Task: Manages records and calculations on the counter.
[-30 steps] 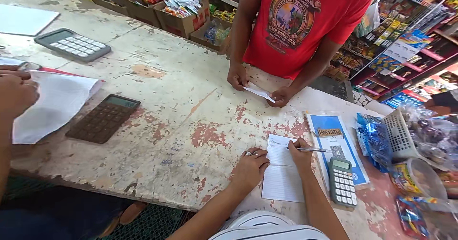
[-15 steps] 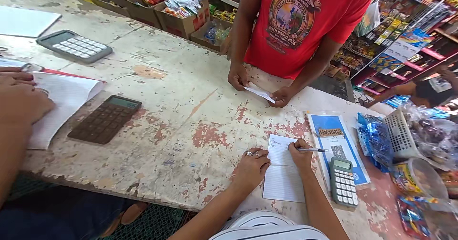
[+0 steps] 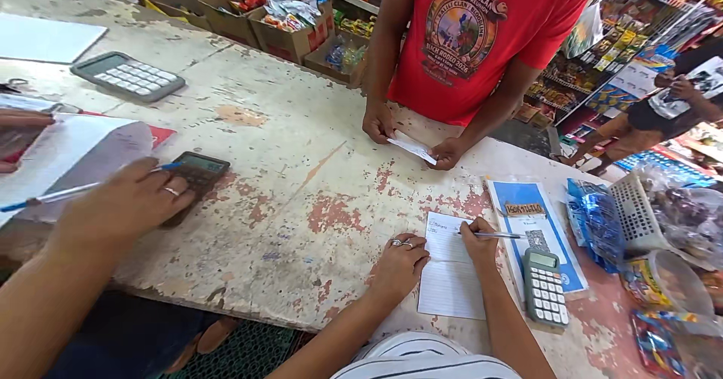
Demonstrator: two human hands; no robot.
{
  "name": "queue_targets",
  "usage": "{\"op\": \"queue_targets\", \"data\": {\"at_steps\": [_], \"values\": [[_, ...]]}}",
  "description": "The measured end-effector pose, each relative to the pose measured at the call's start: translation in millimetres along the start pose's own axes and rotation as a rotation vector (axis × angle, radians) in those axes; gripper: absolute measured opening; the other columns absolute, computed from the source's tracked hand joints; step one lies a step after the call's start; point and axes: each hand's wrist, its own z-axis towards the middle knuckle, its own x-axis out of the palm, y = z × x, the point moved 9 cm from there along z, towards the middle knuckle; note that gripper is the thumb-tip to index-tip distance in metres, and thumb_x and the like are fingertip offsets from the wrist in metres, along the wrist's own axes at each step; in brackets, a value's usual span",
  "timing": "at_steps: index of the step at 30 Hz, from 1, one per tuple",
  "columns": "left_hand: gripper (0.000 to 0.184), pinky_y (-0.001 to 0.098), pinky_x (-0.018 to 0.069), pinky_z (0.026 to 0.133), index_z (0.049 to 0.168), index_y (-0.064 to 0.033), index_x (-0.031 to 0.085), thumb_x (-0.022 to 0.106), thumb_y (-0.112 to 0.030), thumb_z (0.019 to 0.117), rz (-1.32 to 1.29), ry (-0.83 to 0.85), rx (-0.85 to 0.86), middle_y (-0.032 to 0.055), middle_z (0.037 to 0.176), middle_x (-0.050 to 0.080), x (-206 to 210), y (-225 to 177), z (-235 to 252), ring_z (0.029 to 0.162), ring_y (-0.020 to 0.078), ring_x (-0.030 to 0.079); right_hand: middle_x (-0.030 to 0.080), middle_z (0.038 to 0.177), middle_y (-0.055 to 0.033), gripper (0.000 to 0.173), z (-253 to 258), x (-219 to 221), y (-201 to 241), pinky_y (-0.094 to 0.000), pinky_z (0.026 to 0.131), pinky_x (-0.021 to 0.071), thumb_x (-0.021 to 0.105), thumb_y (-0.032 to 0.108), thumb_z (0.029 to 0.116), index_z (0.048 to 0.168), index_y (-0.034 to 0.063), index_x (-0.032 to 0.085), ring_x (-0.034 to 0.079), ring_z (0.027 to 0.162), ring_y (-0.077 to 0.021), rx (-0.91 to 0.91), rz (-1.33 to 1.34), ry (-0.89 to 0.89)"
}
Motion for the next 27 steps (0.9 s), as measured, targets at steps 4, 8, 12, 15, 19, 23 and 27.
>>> {"op": "queue_targets", "data": {"at_steps": [4, 8, 12, 15, 19, 23, 27], "values": [[0.013, 0.0517, 0.0475, 0.105, 0.098, -0.0091, 0.079, 0.069, -0.016, 0.0949, 0.014, 0.037, 0.006, 0.0085, 0.123, 0.072, 4.1, -4.5, 0.4, 0.124, 0.0312, 0.063, 0.049, 0.056, 0.0017, 0.028, 26.1, -4.7, -17.8, -0.0250, 0.046, 0.0456, 0.063, 0.009, 0.0970, 0.071, 0.0084, 0.051, 0.050, 0.047, -0.0088, 0.264, 0.220, 0.015], [0.015, 0.0537, 0.0478, 0.104, 0.100, -0.0095, 0.080, 0.068, -0.017, 0.0956, 0.051, 0.056, -0.009, 0.0103, 0.124, 0.072, 7.4, -10.5, -2.3, 0.124, 0.0334, 0.063, 0.055, 0.059, 0.0002, 0.025, 37.9, 9.3, -7.7, -0.0232, 0.044, 0.0448, 0.065, 0.013, 0.0981, 0.076, 0.0064, 0.055, 0.053, 0.048, -0.0082, 0.361, 0.246, 0.137], [0.013, 0.0557, 0.0486, 0.103, 0.099, -0.0103, 0.080, 0.069, -0.017, 0.0944, 0.057, 0.024, 0.017, 0.0098, 0.124, 0.072, 7.9, -9.4, -3.7, 0.123, 0.0335, 0.064, 0.060, 0.060, 0.0009, 0.024, 11.7, 38.8, 37.6, -0.0240, 0.046, 0.0502, 0.077, 0.009, 0.0860, 0.074, 0.0067, 0.056, 0.059, 0.049, -0.0074, 0.204, 0.223, 0.272], [0.013, 0.0556, 0.0483, 0.103, 0.098, -0.0103, 0.080, 0.069, -0.017, 0.0942, 0.053, 0.022, 0.022, 0.0101, 0.124, 0.072, 8.2, -8.2, -3.0, 0.123, 0.0334, 0.064, 0.052, 0.057, 0.0047, 0.027, -14.7, 53.5, 38.7, -0.0195, 0.049, 0.0442, 0.075, 0.007, 0.0830, 0.066, 0.0096, 0.055, 0.051, 0.051, -0.0029, -0.046, 0.178, 0.239], [0.013, 0.0565, 0.0471, 0.104, 0.098, -0.0102, 0.080, 0.069, -0.017, 0.0942, 0.053, 0.041, 0.005, 0.0109, 0.126, 0.071, 7.7, -9.5, -2.0, 0.124, 0.0341, 0.063, 0.049, 0.055, 0.0050, 0.028, -19.3, 58.2, 39.4, -0.0189, 0.046, 0.0418, 0.071, 0.004, 0.0828, 0.063, 0.0107, 0.052, 0.048, 0.049, -0.0024, -0.128, 0.144, 0.226], [0.011, 0.0564, 0.0488, 0.102, 0.095, -0.0099, 0.080, 0.071, -0.016, 0.0924, 0.054, 0.008, 0.027, 0.0112, 0.122, 0.072, 7.5, -8.9, -1.9, 0.122, 0.0345, 0.064, 0.050, 0.055, 0.0049, 0.028, -18.2, 59.7, 43.7, -0.0187, 0.047, 0.0419, 0.072, 0.006, 0.0819, 0.062, 0.0106, 0.052, 0.049, 0.050, -0.0021, -0.177, 0.096, 0.233], [0.011, 0.0564, 0.0488, 0.102, 0.095, -0.0099, 0.080, 0.071, -0.016, 0.0919, 0.057, 0.005, 0.027, 0.0116, 0.123, 0.072, 6.6, -8.1, -1.7, 0.122, 0.0351, 0.065, 0.049, 0.055, 0.0054, 0.029, -17.7, 58.7, 41.7, -0.0185, 0.046, 0.0410, 0.071, 0.004, 0.0818, 0.062, 0.0110, 0.051, 0.048, 0.049, -0.0016, -0.151, 0.145, 0.223]]}}
